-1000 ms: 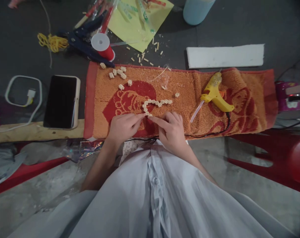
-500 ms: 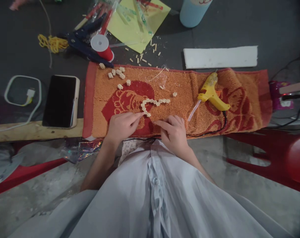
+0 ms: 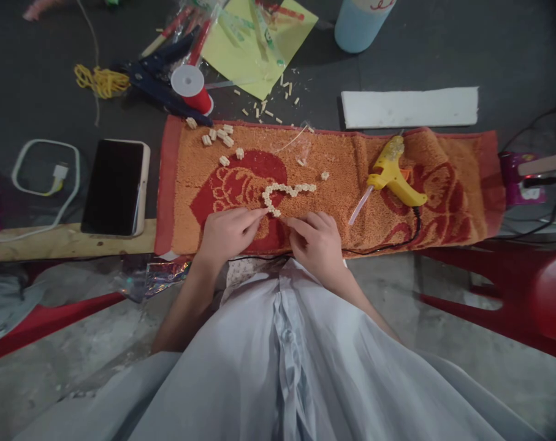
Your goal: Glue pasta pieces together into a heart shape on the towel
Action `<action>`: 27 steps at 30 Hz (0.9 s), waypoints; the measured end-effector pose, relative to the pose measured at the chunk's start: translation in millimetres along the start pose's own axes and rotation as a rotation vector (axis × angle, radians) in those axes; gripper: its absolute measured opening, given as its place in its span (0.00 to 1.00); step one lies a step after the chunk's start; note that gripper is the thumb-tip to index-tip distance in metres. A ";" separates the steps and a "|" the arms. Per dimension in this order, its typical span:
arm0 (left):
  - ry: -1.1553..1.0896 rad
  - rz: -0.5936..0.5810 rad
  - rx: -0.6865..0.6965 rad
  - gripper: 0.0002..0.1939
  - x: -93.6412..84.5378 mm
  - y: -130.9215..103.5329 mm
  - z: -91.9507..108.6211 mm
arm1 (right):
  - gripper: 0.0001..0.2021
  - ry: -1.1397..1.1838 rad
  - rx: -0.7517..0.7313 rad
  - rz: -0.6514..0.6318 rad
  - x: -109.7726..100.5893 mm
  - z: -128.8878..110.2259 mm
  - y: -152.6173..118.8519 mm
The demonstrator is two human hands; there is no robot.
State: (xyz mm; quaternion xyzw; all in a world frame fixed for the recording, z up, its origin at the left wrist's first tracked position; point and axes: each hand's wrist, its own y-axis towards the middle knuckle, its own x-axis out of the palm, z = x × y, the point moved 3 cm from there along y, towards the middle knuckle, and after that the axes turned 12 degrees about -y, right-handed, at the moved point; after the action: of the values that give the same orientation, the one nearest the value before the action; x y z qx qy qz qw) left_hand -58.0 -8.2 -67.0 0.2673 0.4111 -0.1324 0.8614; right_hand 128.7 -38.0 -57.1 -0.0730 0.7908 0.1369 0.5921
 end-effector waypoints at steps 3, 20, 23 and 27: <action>0.004 0.008 0.012 0.12 -0.5 0.3 0.4 | 0.16 -0.038 -0.014 -0.037 -0.3 -0.5 0.5; -0.004 0.011 0.012 0.13 -0.6 -0.7 -0.4 | 0.10 0.022 0.068 0.073 1.9 -0.3 6.8; 0.001 -0.011 -0.019 0.13 0.5 -1.6 -1.7 | 0.11 0.038 0.075 0.114 7.7 -2.3 13.4; -0.007 -0.012 -0.017 0.14 0.3 -2.1 -1.5 | 0.09 0.022 0.067 0.121 14.9 -4.6 18.5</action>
State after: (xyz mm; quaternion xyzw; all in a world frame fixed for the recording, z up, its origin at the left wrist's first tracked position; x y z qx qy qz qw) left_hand -59.7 -9.1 -68.7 0.2570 0.4107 -0.1351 0.8643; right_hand 115.1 -21.1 -67.7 -0.0063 0.8043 0.1450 0.5763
